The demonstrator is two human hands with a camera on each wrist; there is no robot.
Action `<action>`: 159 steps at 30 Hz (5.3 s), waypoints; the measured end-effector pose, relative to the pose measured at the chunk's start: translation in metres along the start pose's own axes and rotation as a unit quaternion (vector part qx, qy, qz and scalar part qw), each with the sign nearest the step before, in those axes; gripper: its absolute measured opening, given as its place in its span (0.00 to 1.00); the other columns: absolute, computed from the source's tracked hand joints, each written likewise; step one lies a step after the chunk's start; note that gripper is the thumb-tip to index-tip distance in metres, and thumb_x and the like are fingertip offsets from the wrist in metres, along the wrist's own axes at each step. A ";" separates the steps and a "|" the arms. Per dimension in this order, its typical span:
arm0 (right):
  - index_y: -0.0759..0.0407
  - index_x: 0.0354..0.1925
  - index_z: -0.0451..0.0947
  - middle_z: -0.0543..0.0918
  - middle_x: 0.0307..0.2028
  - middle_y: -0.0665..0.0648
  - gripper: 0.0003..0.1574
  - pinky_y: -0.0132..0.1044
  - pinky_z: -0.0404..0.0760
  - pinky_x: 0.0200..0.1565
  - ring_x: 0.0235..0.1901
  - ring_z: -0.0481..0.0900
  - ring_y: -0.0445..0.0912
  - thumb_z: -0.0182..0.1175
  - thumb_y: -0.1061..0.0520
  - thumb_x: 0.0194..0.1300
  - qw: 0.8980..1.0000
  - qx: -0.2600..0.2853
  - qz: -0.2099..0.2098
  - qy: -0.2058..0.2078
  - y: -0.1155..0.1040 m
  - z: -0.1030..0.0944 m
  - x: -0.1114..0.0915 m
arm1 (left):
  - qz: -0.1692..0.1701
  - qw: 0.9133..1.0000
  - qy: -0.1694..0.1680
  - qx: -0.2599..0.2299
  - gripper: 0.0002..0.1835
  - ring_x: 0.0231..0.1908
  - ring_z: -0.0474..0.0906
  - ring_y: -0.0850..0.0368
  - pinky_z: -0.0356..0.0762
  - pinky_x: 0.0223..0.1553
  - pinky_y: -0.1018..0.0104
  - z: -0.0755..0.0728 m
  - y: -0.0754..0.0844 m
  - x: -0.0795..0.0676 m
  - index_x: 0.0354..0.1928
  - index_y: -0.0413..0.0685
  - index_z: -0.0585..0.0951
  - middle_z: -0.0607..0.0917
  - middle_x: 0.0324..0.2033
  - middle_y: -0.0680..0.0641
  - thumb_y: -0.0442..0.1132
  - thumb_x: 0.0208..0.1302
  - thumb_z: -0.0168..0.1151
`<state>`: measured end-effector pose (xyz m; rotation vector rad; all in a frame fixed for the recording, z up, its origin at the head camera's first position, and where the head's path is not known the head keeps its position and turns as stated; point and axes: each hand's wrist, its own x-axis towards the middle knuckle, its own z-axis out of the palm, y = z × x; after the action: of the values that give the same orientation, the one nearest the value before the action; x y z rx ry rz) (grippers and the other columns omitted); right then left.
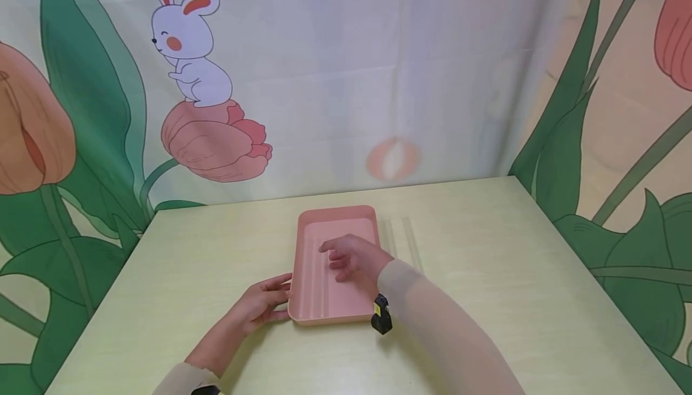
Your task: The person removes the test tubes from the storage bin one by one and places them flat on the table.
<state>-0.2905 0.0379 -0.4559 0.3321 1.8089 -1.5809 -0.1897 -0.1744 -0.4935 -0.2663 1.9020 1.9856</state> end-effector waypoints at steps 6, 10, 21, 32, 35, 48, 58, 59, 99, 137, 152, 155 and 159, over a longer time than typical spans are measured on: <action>0.64 0.64 0.68 0.77 0.54 0.60 0.27 0.54 0.82 0.64 0.50 0.76 0.51 0.61 0.55 0.72 1.000 -0.002 0.000 0.004 0.002 0.004 0.004 | -0.005 1.000 0.007 0.002 0.28 0.49 0.85 0.51 0.90 0.46 0.54 0.000 0.000 0.000 0.73 0.36 0.68 0.74 0.68 0.28 0.27 0.72 0.54; 0.67 0.64 0.69 0.77 0.61 0.63 0.27 0.51 0.86 0.59 0.51 0.77 0.51 0.61 0.58 0.71 1.000 -0.021 -0.002 0.010 0.003 0.008 0.008 | -0.006 1.000 0.006 0.002 0.28 0.49 0.85 0.52 0.90 0.46 0.54 0.001 -0.001 0.000 0.74 0.36 0.68 0.74 0.68 0.28 0.27 0.72 0.54; 0.74 0.56 0.79 0.78 0.47 0.63 0.22 0.39 0.90 0.34 0.22 0.79 0.45 0.60 0.64 0.65 0.993 -0.092 -0.061 0.032 0.013 0.016 0.009 | -0.001 1.000 0.004 0.003 0.29 0.50 0.85 0.51 0.90 0.46 0.53 0.001 -0.002 -0.001 0.74 0.35 0.67 0.73 0.69 0.27 0.27 0.72 0.55; 0.71 0.49 0.76 0.75 0.40 0.61 0.18 0.44 0.91 0.31 0.35 0.77 0.51 0.64 0.71 0.59 0.990 -0.091 -0.046 0.094 0.011 0.029 0.015 | -0.006 1.000 0.012 0.004 0.28 0.48 0.85 0.52 0.91 0.44 0.55 0.000 -0.003 0.000 0.73 0.35 0.68 0.75 0.67 0.29 0.27 0.72 0.55; 0.67 0.42 0.73 0.71 0.34 0.57 0.14 0.38 0.86 0.21 0.29 0.75 0.49 0.64 0.71 0.57 0.987 -0.103 -0.061 0.108 0.013 0.032 0.013 | -0.004 1.000 0.015 0.004 0.28 0.48 0.85 0.52 0.91 0.44 0.54 0.000 -0.004 0.001 0.73 0.35 0.69 0.75 0.67 0.29 0.27 0.72 0.55; 0.64 0.29 0.67 0.65 0.23 0.55 0.14 0.38 0.85 0.20 0.17 0.70 0.46 0.63 0.73 0.51 0.981 -0.124 -0.074 0.128 0.016 0.032 0.025 | -0.003 1.000 0.009 0.004 0.29 0.47 0.85 0.54 0.91 0.44 0.55 0.001 -0.001 -0.001 0.73 0.35 0.68 0.75 0.67 0.28 0.27 0.72 0.56; 0.66 0.41 0.71 0.69 0.31 0.57 0.15 0.38 0.86 0.20 0.26 0.73 0.48 0.63 0.72 0.55 0.986 -0.092 -0.078 0.116 0.010 0.031 0.007 | -0.005 1.000 0.022 0.007 0.27 0.48 0.86 0.52 0.90 0.45 0.53 0.000 -0.001 0.001 0.73 0.37 0.70 0.76 0.67 0.29 0.28 0.72 0.56; 0.66 0.41 0.71 0.69 0.32 0.57 0.15 0.36 0.84 0.19 0.26 0.73 0.47 0.63 0.72 0.56 0.986 -0.089 -0.079 0.114 0.009 0.031 0.005 | -0.005 1.000 0.023 0.007 0.27 0.48 0.86 0.52 0.90 0.45 0.52 0.000 -0.001 0.001 0.73 0.37 0.70 0.76 0.66 0.29 0.28 0.72 0.56; 0.63 0.74 0.65 0.75 0.50 0.57 0.37 0.33 0.86 0.26 0.42 0.75 0.45 0.59 0.65 0.69 0.997 0.007 -0.075 0.010 -0.027 0.012 -0.024 | -0.006 1.000 0.013 -0.002 0.28 0.46 0.85 0.55 0.91 0.44 0.55 0.000 -0.004 0.002 0.73 0.36 0.69 0.76 0.67 0.30 0.27 0.72 0.55; 0.61 0.79 0.56 0.75 0.45 0.48 0.37 0.31 0.87 0.36 0.43 0.75 0.40 0.52 0.62 0.76 0.983 0.001 -0.178 -0.054 -0.063 -0.046 -0.100 | -0.002 1.000 -0.002 -0.005 0.29 0.47 0.85 0.55 0.90 0.46 0.54 -0.001 -0.004 0.001 0.74 0.35 0.67 0.73 0.69 0.28 0.27 0.72 0.56; 0.63 0.80 0.52 0.73 0.61 0.52 0.37 0.29 0.87 0.42 0.42 0.79 0.32 0.49 0.62 0.78 0.977 -0.038 -0.207 -0.036 -0.056 -0.100 -0.129 | 0.000 1.000 -0.001 -0.006 0.29 0.47 0.85 0.54 0.90 0.45 0.54 -0.001 -0.003 0.001 0.74 0.35 0.67 0.73 0.68 0.28 0.27 0.71 0.55; 0.62 0.80 0.51 0.72 0.62 0.53 0.39 0.29 0.87 0.43 0.43 0.80 0.31 0.50 0.62 0.77 0.977 -0.045 -0.208 -0.029 -0.054 -0.112 -0.134 | -0.003 1.000 0.002 -0.004 0.29 0.48 0.85 0.54 0.90 0.45 0.54 -0.001 -0.003 0.001 0.74 0.35 0.67 0.74 0.68 0.28 0.26 0.71 0.54; 0.62 0.81 0.50 0.71 0.63 0.53 0.40 0.29 0.87 0.44 0.43 0.80 0.30 0.51 0.60 0.77 0.976 -0.049 -0.209 -0.022 -0.050 -0.127 -0.138 | -0.004 1.000 0.009 -0.004 0.29 0.48 0.85 0.52 0.91 0.45 0.54 0.000 -0.003 0.001 0.73 0.35 0.69 0.75 0.67 0.28 0.26 0.71 0.55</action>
<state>-0.2632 0.1811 -0.3275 -0.1408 2.0053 -1.7494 -0.1894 -0.1745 -0.4970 -0.2948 1.9015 1.9936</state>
